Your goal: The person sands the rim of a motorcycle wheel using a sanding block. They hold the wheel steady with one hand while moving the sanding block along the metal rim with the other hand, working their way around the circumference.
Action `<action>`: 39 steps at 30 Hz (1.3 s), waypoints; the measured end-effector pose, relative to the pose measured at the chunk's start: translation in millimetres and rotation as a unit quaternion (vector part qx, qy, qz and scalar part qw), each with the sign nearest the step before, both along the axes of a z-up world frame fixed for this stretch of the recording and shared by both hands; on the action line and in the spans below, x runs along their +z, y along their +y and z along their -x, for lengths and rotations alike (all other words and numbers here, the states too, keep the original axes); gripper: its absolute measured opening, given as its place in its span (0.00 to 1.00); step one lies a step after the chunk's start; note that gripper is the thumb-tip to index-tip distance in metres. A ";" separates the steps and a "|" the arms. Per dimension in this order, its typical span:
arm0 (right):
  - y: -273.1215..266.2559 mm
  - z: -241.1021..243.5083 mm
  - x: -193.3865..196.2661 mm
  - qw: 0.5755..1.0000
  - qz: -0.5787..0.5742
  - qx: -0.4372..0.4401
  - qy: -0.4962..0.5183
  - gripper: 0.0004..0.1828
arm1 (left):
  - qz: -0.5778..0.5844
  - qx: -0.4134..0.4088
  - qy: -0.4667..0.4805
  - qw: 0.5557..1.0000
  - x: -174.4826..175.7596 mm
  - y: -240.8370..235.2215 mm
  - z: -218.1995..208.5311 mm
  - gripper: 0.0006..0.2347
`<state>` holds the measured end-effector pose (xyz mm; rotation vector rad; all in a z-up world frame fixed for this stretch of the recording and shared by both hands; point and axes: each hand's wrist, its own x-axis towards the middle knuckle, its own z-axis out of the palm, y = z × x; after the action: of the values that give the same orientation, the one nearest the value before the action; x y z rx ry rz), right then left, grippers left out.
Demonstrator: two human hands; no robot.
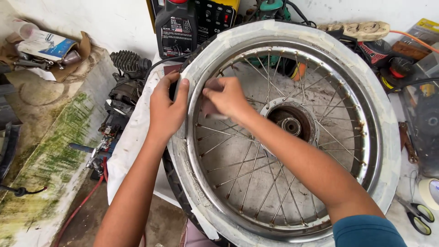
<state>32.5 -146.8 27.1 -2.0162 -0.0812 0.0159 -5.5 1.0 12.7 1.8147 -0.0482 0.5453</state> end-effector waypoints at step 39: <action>-134.9 64.4 77.4 0.938 -0.098 0.327 0.068 0.23 | 0.197 -0.078 -0.067 0.975 27.2 -75.4 53.7 0.07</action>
<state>-32.0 -281.8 104.5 -1.7026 -0.6363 0.5479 -59.2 -74.3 40.0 1.3725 -0.1616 0.5238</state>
